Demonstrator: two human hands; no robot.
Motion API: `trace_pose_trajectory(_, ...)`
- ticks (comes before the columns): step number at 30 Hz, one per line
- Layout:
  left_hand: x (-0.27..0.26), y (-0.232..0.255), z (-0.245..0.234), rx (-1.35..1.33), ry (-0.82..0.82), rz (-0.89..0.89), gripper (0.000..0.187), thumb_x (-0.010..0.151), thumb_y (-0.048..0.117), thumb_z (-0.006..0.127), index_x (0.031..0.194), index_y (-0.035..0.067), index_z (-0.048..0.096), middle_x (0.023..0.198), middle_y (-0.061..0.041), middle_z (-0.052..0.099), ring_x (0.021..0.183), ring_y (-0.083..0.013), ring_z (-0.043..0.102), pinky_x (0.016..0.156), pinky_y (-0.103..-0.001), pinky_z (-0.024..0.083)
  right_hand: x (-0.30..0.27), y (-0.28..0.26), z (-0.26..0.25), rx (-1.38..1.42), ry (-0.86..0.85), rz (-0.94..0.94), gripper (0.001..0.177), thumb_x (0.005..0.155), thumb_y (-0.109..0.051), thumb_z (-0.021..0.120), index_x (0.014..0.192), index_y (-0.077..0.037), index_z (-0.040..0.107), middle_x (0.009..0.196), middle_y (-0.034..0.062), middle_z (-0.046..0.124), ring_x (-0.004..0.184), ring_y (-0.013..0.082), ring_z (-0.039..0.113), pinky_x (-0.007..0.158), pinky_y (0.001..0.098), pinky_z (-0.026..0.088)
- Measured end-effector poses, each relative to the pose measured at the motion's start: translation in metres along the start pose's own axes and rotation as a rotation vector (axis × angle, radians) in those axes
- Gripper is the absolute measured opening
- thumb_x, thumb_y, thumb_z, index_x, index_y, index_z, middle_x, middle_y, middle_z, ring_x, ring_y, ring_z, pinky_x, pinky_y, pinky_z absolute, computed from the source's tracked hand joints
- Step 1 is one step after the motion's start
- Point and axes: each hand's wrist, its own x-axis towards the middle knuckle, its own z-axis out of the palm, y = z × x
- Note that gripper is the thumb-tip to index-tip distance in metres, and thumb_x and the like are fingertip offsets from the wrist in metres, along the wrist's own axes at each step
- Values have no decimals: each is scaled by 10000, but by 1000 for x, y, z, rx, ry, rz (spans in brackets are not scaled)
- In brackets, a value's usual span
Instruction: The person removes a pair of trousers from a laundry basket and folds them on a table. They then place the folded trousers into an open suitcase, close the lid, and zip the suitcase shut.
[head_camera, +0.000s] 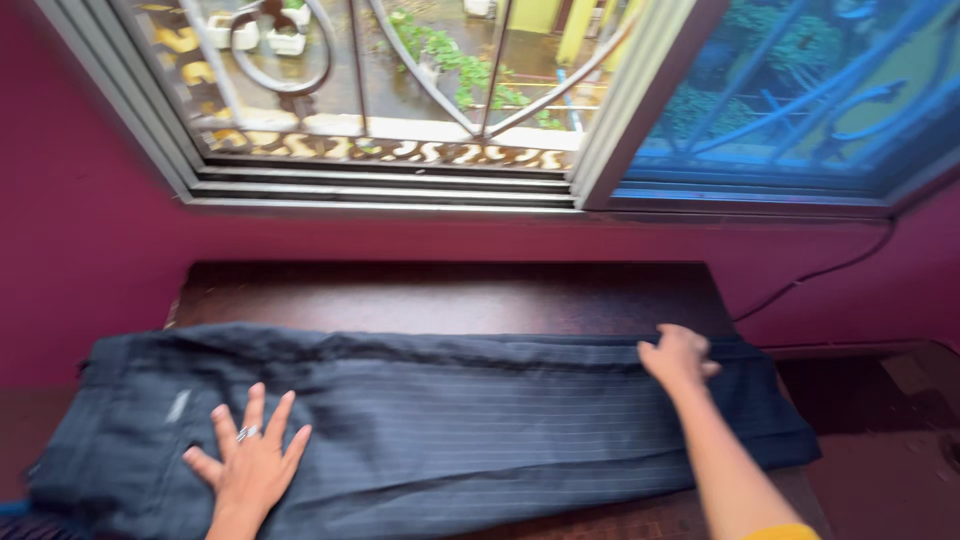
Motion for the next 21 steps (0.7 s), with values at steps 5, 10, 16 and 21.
trace_pose_trajectory(5,-19,-25,-28,-313,232,2,576,987,492,526,1528,300,484,1712,47,328,1539,-227,384,1237,-732,219,-126,-175,37,446,253,-574,376,817,-256,676,1141,-69,698,1245,148,683,1214,363,590,1025,503,473)
trace_pose_trajectory(10,-26,-74,-30,-565,552,-1034,955,849,525,775,1503,-85,440,1585,-311,392,1436,-461,281,1142,-715,224,-268,-276,50,673,6,-908,600,878,-367,700,1378,-71,555,1470,171,547,1382,373,498,1119,503,413)
trace_pose_trajectory(16,5,-159,23,-1142,125,-1280,913,762,455,952,1276,-169,528,1384,-293,551,1222,-336,588,992,-447,515,-335,-287,65,162,-328,-828,712,992,-574,489,1611,-291,280,1721,74,40,1573,344,-39,1199,644,14)
trace_pose_trajectory(21,9,-142,17,-1492,556,-832,553,905,164,816,1367,-54,602,1321,-146,680,1093,-212,645,885,-334,533,-333,-288,64,140,-372,-783,695,974,-572,483,1594,-314,302,1717,39,58,1577,306,-25,1220,609,16)
